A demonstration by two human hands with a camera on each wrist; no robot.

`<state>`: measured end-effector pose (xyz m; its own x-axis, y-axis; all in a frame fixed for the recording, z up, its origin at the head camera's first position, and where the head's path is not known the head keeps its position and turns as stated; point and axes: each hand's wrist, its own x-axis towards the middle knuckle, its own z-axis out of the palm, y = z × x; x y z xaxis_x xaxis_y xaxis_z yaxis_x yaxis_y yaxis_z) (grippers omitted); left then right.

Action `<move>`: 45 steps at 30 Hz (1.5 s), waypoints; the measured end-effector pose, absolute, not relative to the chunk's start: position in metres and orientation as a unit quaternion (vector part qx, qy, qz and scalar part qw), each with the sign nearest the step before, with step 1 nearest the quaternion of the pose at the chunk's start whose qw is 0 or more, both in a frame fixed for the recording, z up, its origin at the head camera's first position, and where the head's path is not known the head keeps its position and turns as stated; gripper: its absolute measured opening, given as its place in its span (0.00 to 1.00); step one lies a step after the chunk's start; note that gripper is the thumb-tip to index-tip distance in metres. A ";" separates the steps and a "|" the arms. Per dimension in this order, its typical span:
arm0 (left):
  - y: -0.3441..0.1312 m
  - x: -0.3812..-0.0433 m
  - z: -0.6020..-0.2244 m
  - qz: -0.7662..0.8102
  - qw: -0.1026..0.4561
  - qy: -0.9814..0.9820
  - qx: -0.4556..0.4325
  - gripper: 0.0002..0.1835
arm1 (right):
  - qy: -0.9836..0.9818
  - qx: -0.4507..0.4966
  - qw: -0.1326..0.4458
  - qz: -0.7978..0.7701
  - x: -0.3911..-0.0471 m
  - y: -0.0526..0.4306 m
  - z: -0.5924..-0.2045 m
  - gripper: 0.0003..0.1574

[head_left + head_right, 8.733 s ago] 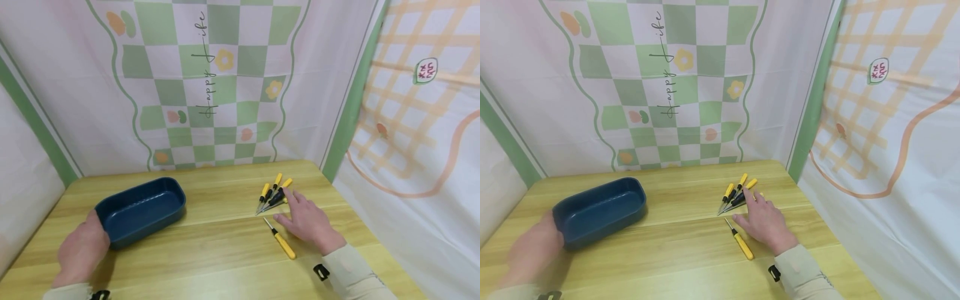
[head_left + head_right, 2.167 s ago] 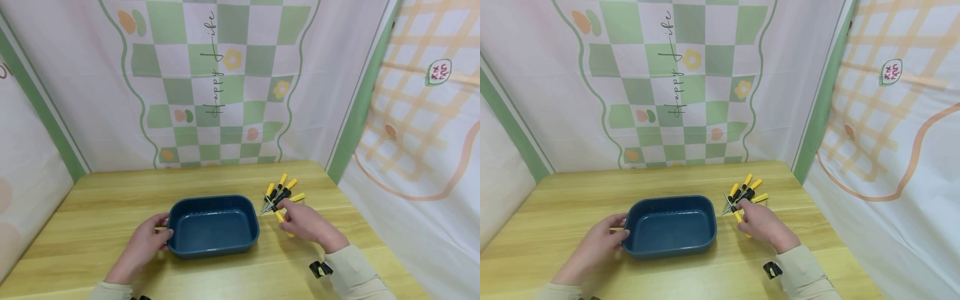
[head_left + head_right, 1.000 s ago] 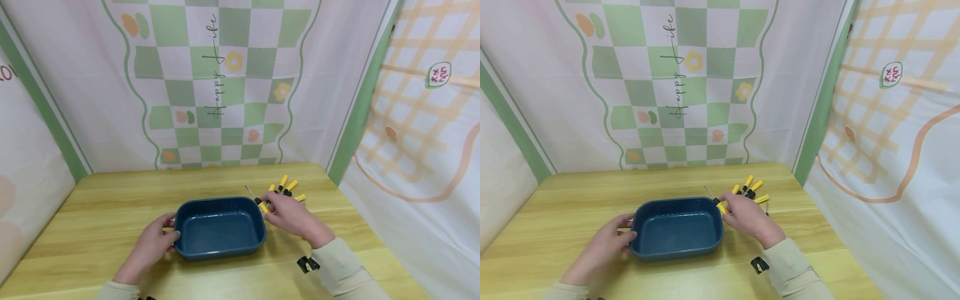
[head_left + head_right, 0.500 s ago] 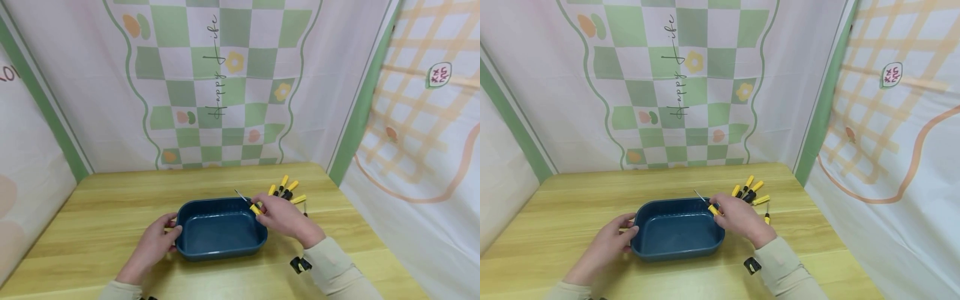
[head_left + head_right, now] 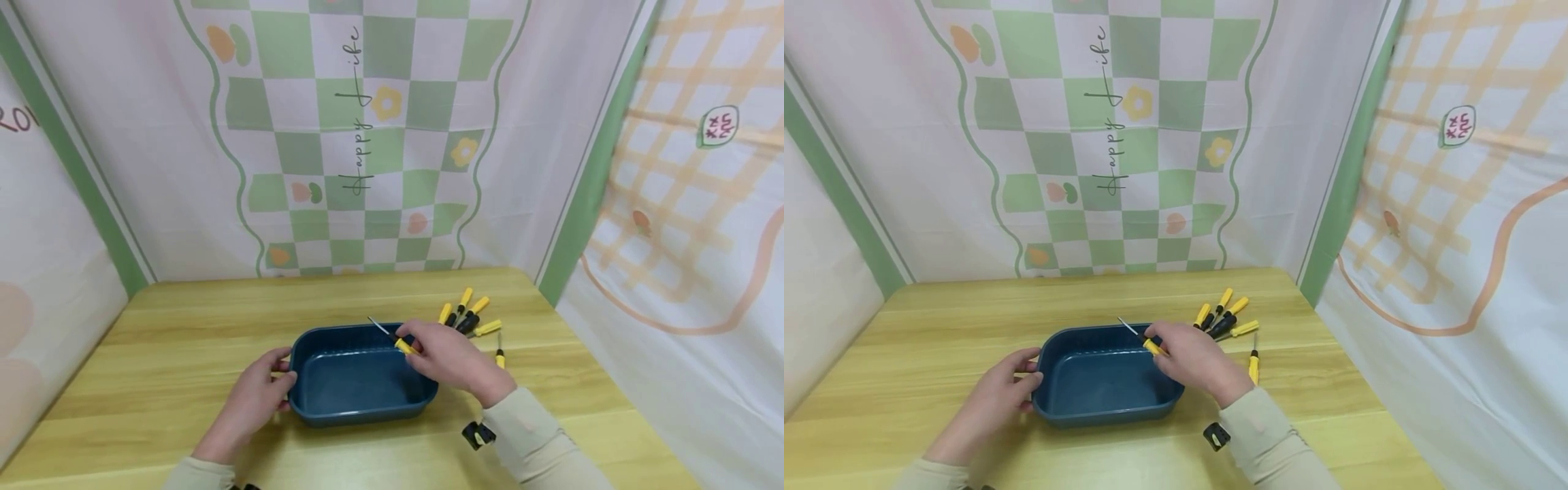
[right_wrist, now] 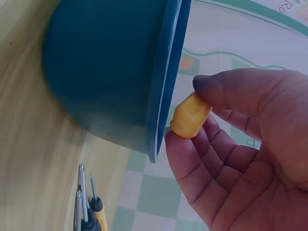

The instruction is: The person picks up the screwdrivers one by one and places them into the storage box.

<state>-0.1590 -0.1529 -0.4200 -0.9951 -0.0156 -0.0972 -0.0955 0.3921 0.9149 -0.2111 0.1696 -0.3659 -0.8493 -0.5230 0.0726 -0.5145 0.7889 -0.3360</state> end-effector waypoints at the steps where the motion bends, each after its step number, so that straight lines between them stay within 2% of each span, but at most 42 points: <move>1: -0.153 -0.159 -0.420 0.549 0.037 0.834 -0.033 0.28 | 0.945 -0.275 0.012 -0.174 -0.211 0.169 -0.366 0.23; 29: -0.153 -0.163 -0.421 0.537 0.049 0.841 -0.043 0.27 | 0.943 -0.297 -0.002 -0.150 -0.210 0.150 -0.376 0.20; 45: -0.152 -0.162 -0.420 0.533 0.038 0.844 -0.037 0.27 | 0.943 -0.309 -0.012 -0.127 -0.210 0.142 -0.380 0.20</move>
